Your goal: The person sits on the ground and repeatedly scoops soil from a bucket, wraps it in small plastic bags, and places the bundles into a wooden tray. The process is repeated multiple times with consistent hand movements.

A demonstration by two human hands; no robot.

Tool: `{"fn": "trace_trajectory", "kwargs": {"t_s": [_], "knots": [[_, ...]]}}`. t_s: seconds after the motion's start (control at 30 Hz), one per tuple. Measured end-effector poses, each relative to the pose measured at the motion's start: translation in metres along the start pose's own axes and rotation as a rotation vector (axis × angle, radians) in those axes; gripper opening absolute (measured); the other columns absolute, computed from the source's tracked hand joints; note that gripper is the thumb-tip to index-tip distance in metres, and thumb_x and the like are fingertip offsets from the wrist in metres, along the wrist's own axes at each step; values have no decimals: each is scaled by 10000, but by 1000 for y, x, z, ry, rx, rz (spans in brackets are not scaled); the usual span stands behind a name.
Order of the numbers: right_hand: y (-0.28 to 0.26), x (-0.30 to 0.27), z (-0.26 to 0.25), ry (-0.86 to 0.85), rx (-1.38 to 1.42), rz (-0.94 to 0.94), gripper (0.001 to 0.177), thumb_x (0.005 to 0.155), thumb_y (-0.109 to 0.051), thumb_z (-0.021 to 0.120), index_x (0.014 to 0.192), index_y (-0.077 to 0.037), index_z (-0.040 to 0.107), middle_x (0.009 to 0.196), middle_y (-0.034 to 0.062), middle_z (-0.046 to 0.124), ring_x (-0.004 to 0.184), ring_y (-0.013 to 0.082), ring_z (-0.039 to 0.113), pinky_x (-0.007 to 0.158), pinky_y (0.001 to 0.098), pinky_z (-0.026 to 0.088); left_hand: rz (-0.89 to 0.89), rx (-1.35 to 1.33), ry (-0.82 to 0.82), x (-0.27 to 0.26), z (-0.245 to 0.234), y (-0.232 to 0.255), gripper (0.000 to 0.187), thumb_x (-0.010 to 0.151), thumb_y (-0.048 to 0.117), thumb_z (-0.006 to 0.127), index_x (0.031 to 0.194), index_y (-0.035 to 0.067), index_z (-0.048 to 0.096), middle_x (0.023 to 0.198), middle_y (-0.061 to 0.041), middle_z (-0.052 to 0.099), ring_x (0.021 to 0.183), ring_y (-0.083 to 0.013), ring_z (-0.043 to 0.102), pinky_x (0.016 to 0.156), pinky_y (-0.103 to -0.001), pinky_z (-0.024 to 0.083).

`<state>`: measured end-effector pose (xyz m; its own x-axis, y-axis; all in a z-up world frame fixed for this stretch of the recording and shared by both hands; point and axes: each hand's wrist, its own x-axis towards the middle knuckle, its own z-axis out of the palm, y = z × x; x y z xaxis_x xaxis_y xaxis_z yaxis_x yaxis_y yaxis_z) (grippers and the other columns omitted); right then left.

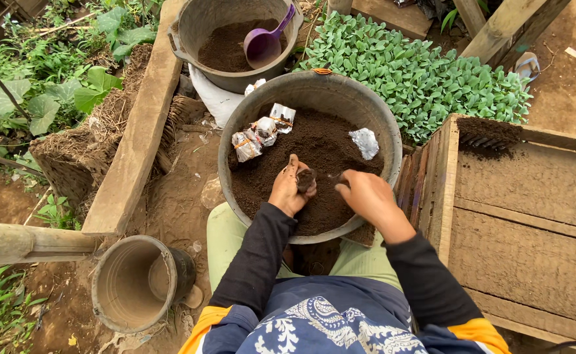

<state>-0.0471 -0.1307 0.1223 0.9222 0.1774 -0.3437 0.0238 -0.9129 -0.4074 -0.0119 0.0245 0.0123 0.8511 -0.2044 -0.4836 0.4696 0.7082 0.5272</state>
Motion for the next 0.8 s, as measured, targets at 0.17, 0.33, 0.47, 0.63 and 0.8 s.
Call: {"fn": "trace_trajectory", "kwargs": {"t_s": [0.17,0.33,0.47,0.63,0.8], "knots": [[18,59,72,-321,43,-2,605,735,-412,701,1212,-63,569,1152,214,609,1121,375,556,939,517,441,54,-63,-4,1,-1,1,445,959,417,468,747,34,547,525,-67,409,431,-164,408,418,-242,298],[44,87,109,-194,590,-22,423,621,-110,676,1043,-87,686,939,169,673,928,333,635,757,416,514,213,226,186,8,-8,-6,394,905,411,591,772,44,649,566,-110,530,463,-181,479,429,-252,352],[16,61,61,43,1502,108,446,716,-7,735,1137,-41,590,977,176,608,862,334,660,718,468,569,63,113,281,9,-14,-8,594,964,495,365,815,-9,642,705,-199,571,642,-285,563,576,-376,479],[-3,73,40,232,1761,208,909,745,-115,775,1457,-116,210,1307,159,468,1135,298,538,932,524,328,-190,-188,312,6,-3,-7,710,900,662,345,904,2,607,885,-226,609,825,-364,594,723,-494,500],[-9,85,59,513,1726,53,371,742,75,691,1075,-38,573,925,154,622,855,279,649,665,389,567,-284,-382,271,18,-12,-17,728,897,668,344,1037,-7,580,953,-203,639,869,-341,611,788,-477,502]]}}
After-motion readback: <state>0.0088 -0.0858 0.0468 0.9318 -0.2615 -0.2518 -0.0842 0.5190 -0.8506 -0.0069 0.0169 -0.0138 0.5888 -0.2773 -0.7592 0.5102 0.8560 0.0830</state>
